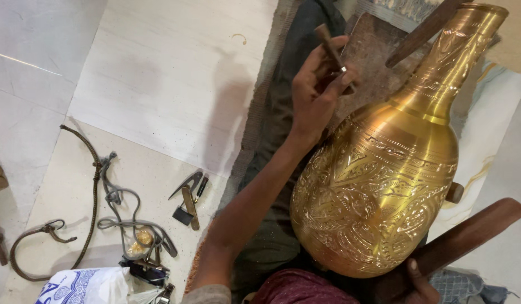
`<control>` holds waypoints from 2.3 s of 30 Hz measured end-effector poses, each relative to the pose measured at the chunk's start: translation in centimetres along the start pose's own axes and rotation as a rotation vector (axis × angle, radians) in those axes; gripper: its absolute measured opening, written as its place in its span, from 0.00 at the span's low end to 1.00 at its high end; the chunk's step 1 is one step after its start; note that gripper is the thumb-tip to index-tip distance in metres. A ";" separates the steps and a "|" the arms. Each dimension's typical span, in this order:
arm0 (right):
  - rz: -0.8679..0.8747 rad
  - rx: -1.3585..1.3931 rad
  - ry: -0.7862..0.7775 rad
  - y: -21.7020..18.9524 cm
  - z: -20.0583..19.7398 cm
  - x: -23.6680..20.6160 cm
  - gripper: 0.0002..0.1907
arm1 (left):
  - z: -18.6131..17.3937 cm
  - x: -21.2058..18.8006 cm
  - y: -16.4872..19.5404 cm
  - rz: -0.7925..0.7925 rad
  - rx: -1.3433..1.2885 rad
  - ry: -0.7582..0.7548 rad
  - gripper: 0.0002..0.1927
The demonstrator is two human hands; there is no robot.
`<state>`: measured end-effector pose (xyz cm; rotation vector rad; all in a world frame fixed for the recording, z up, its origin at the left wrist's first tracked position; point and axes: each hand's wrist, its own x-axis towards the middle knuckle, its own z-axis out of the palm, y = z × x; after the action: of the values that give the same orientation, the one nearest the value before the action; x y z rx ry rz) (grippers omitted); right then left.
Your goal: The person uses a metal chisel and a wooden mallet to engrave decorative patterns onto a brass vase. They repeatedly strike the chisel to create fine lines and details on the vase's surface.
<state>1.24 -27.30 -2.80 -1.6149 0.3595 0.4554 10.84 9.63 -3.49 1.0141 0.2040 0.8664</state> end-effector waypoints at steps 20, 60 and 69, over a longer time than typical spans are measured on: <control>0.363 0.506 -0.113 0.0 2.2 1.3 0.27 | 1.3 -1.2 1.0 -0.240 -0.350 0.011 0.30; -0.204 -1.034 0.106 -1.6 -8.0 -5.8 0.14 | 7.6 -3.1 8.0 0.138 0.181 -1.516 0.25; -0.095 -1.248 0.316 -2.6 -13.0 -5.1 0.12 | 8.0 -3.4 7.9 0.218 0.230 -1.532 0.24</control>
<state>-0.90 -40.15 2.80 -2.9245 0.2218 0.3520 8.49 3.81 6.44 1.6704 -1.1377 0.0653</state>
